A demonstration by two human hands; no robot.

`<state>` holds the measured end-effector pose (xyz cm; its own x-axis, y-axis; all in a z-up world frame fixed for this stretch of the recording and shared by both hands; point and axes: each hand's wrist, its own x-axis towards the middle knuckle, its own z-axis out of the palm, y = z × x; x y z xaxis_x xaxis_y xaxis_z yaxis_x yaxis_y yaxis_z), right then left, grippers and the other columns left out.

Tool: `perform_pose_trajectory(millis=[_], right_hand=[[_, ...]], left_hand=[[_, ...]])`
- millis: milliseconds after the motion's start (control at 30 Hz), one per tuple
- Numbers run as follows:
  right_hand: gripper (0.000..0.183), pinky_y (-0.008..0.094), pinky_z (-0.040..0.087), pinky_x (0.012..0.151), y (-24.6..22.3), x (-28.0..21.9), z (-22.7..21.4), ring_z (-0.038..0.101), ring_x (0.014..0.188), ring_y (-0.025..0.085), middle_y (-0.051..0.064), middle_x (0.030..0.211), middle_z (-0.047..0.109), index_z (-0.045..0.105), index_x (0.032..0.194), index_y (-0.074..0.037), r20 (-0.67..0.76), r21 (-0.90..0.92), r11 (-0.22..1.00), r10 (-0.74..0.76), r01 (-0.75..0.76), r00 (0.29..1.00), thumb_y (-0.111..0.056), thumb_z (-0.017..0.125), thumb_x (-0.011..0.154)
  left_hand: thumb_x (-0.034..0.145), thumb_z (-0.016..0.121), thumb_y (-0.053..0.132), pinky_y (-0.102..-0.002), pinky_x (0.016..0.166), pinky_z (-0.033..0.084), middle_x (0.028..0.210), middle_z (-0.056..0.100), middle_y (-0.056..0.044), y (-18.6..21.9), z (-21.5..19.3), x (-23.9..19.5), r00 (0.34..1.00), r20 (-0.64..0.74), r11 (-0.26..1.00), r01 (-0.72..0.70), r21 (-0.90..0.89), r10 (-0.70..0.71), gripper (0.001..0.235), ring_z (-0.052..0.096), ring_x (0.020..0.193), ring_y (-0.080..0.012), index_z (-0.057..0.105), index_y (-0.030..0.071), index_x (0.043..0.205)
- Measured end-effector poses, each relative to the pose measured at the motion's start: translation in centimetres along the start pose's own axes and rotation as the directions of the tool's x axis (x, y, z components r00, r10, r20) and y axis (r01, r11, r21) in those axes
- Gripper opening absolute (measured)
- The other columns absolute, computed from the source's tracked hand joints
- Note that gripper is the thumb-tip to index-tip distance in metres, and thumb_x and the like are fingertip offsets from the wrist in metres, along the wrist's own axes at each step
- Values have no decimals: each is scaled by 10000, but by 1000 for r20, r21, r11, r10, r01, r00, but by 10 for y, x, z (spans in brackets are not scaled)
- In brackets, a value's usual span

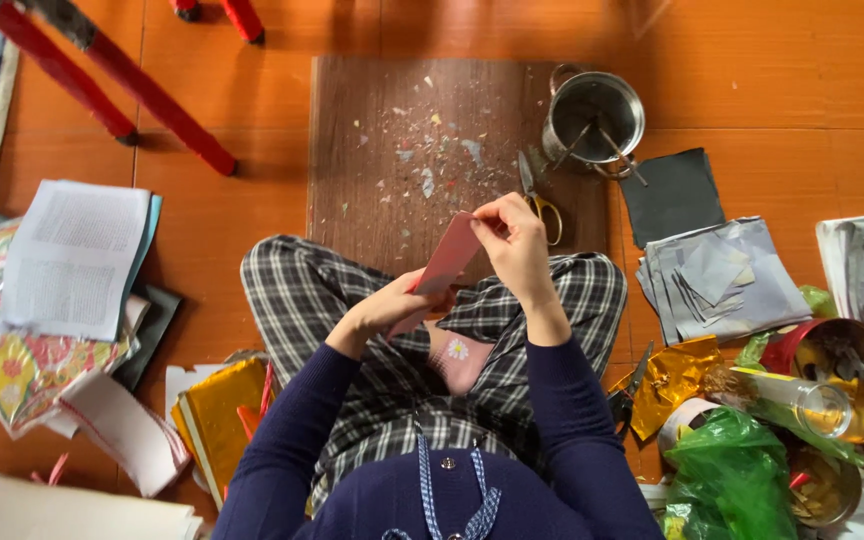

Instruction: Cutting strips of paper with scissors and folding them while sitting on the floor

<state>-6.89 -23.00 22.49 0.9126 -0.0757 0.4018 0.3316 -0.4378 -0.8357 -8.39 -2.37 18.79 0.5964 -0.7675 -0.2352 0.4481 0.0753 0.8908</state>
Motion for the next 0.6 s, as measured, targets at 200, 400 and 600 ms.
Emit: perform_pose_trajectory(millis=[200,400,600], right_hand=[[74,257,503,645,34,2,11,622,729,171,65,796,618,712,894,-112,81,-38,979,204,-201,976,-84,745,833],[116,246,436,651,16,10,-8,489,728,90,-30,737,556,654,973,-93,415,97,906,339,-412,844,-24,604,893],[79,249,537,544,75,6,4,597,573,94,69,756,681,715,977,-74,221,152,874,425,-462,878,-63,660,922]], left_hand=[[852,577,72,-306,721,511,845,617,-34,-33,-40,10,986,-105,980,143,140,-129,169,575,772,-154,656,76,1002],[874,562,148,-290,627,509,698,655,-104,-60,-90,27,963,-85,923,270,274,-256,146,623,671,-181,682,64,872],[845,584,96,-364,650,569,744,668,-132,-90,-104,52,957,-85,957,283,56,-278,199,681,700,-229,664,52,1022]])
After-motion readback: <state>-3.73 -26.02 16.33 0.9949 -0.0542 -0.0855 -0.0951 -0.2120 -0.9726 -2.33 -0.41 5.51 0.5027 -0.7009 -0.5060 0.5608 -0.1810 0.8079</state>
